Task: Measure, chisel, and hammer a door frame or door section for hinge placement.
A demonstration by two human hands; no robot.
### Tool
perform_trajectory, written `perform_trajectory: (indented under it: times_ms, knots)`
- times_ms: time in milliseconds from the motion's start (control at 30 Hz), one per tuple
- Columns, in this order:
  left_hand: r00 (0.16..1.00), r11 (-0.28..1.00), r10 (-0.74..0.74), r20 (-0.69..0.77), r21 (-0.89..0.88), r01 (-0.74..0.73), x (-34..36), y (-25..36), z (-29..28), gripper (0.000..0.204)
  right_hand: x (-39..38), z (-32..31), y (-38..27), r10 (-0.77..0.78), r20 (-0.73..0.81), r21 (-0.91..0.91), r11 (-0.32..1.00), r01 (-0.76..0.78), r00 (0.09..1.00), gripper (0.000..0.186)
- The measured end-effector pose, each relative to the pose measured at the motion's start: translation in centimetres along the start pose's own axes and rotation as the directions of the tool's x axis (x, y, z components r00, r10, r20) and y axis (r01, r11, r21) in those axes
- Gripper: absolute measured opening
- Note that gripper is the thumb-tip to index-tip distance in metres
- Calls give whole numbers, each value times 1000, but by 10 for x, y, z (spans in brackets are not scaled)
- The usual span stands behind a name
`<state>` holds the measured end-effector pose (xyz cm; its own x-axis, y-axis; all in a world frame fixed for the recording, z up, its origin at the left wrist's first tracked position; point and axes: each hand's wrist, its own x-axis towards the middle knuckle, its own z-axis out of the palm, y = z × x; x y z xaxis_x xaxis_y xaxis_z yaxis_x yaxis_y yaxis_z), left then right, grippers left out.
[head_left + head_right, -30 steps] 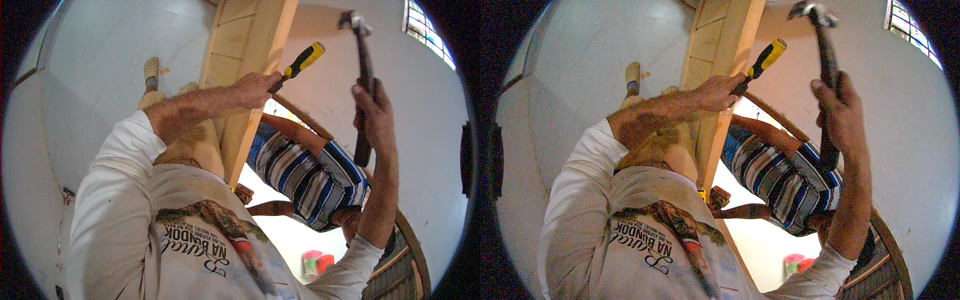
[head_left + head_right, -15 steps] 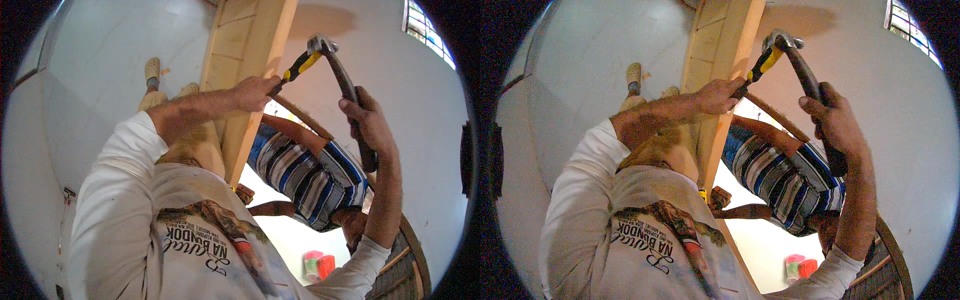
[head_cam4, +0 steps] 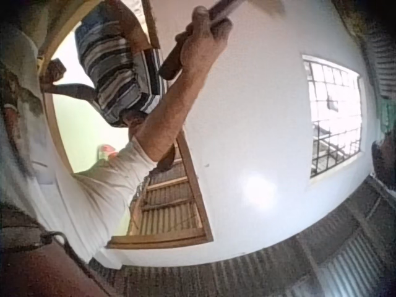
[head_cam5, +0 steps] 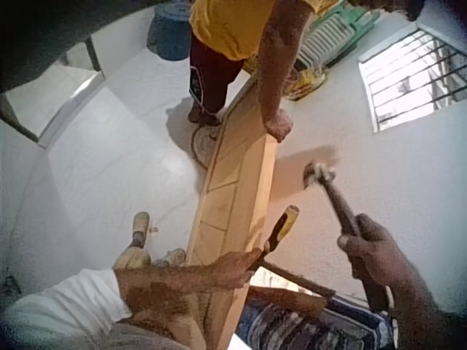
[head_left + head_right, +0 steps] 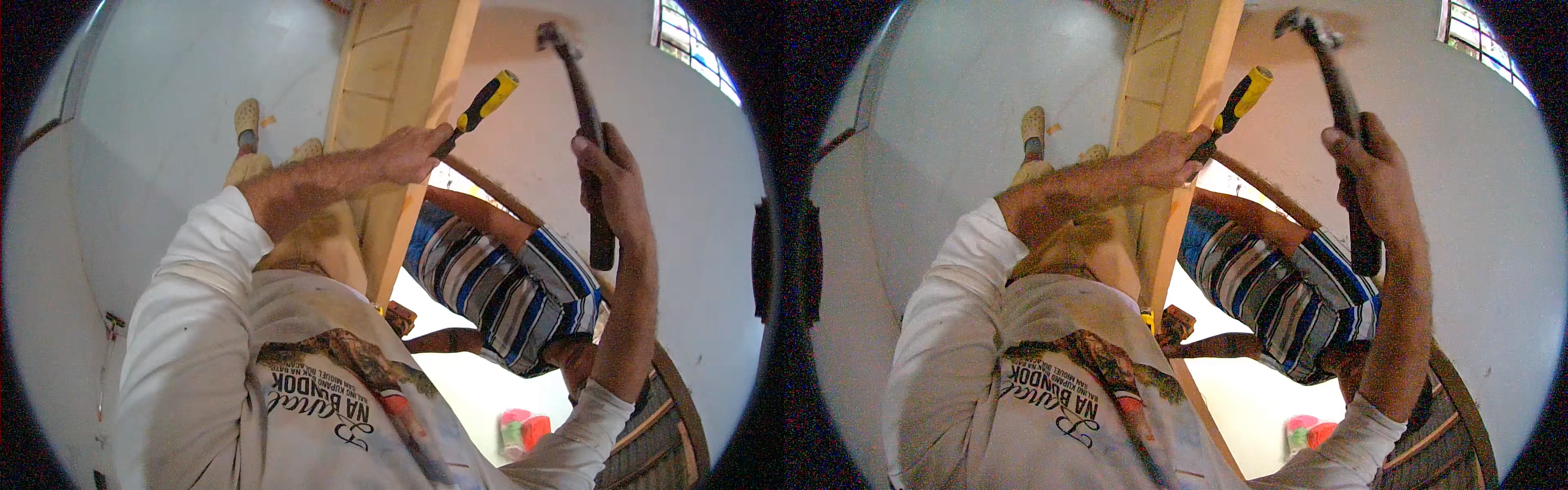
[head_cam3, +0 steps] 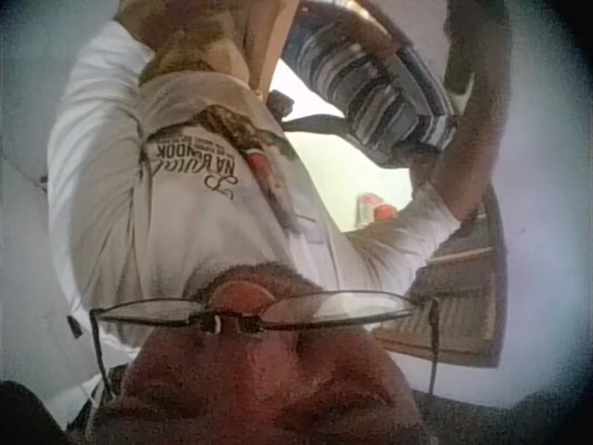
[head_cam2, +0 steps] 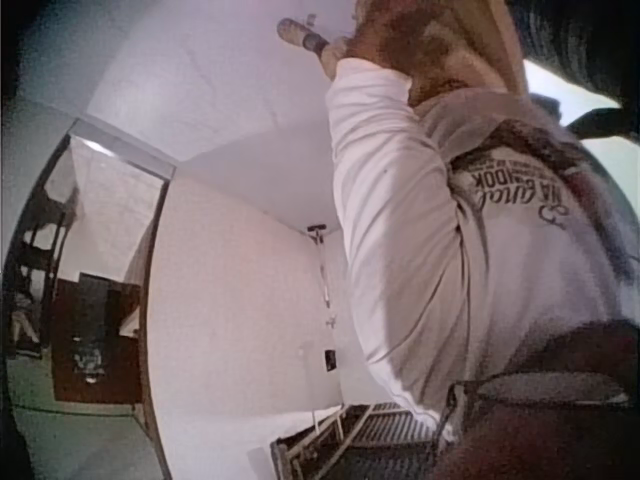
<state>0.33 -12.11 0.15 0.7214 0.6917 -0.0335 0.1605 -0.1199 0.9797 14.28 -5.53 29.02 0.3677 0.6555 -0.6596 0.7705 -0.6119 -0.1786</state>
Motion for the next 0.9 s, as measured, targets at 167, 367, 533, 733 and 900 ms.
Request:
perform_trajectory:
  times_ms: [167,367,533,733,900]
  knots:
    - [1000,999,20,20,-36,-19,0,1,-2,41,4,12,11,43,98,-168,986,-26,994,33]
    - [1000,1000,9,-8,8,-9,-4,2,-2,41,2,12,7,-23,-25,37,999,24,999,33]
    - [999,1000,-17,41,14,16,-3,5,-3,41,2,7,2,61,114,-91,995,-50,992,33]
    - [999,999,-25,46,46,23,-3,8,-3,41,0,11,5,29,85,-62,998,-23,996,33]
    - [1000,1000,-8,15,8,7,-4,1,2,39,0,17,6,19,85,-101,995,-10,996,34]
